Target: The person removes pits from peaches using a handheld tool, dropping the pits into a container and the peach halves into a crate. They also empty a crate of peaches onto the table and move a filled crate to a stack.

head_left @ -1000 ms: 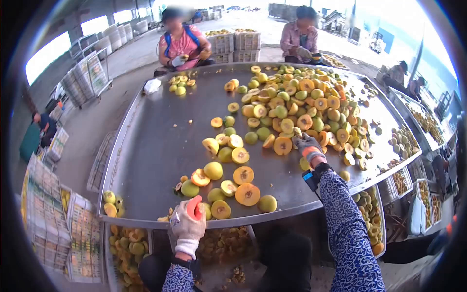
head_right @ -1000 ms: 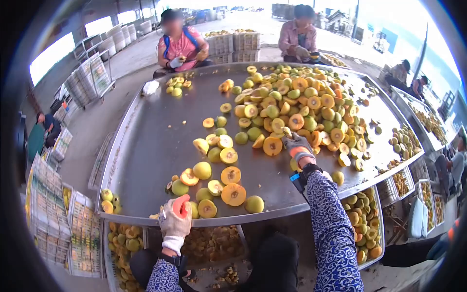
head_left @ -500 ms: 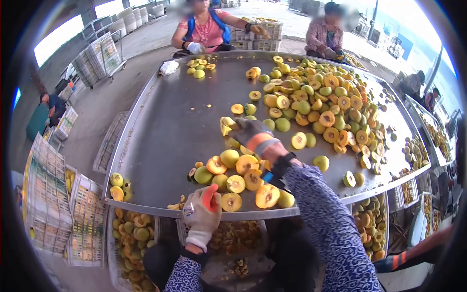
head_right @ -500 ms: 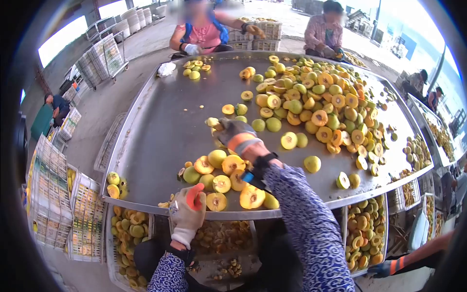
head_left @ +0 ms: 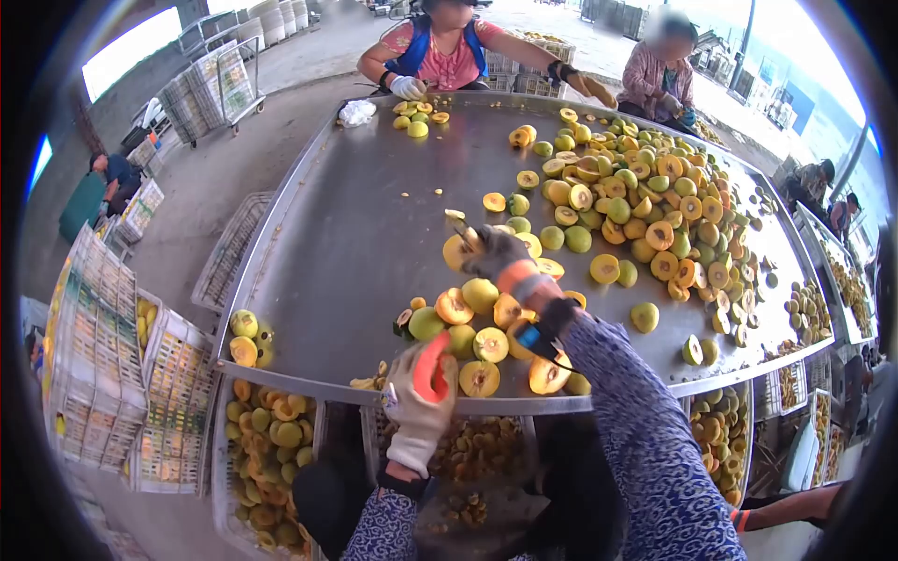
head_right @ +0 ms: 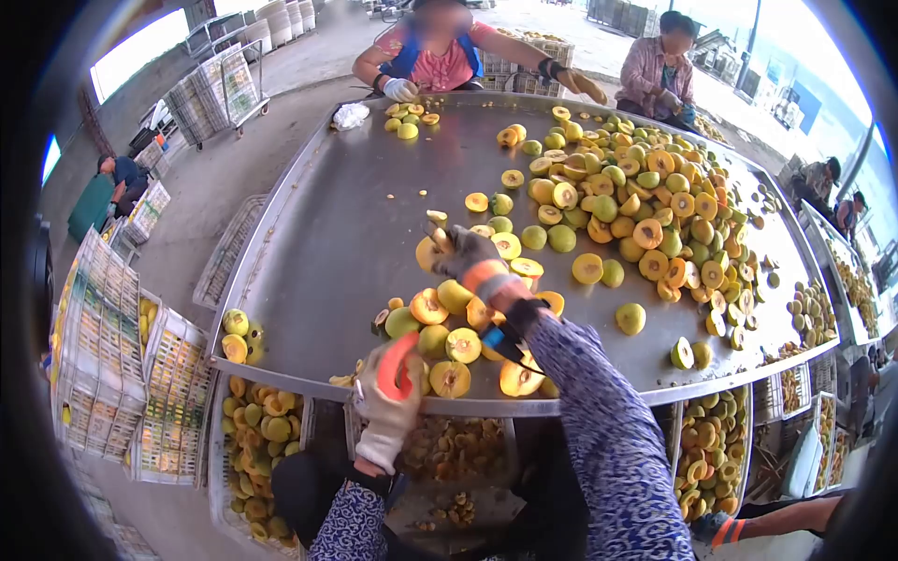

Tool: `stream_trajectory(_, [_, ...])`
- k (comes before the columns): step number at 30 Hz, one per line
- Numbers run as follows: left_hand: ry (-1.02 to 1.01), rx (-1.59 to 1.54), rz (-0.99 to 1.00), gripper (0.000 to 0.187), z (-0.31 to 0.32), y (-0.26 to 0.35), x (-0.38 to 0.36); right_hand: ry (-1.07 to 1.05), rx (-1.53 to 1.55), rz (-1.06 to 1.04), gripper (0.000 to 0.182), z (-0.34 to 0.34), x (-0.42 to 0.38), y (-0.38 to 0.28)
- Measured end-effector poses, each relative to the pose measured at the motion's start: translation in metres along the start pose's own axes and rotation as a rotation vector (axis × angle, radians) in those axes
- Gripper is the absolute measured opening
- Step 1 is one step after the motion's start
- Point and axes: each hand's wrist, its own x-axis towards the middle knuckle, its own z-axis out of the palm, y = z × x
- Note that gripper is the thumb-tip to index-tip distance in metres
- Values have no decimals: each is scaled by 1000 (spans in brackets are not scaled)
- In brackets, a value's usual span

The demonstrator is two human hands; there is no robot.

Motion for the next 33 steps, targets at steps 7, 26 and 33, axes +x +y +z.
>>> stream_trajectory(7, [-101,-1710,-539,61,-20,53,4,-220,659,141,39,-8,-153,-103])
stream_trajectory(26, [-107,-1686,-882,46,-80,55,-87,139,1005,381,34,57,-291,-140])
stream_trajectory(33, [3,-1474,-721,49,-82,38,-91,71,623,-27,34,85,-313,-146])
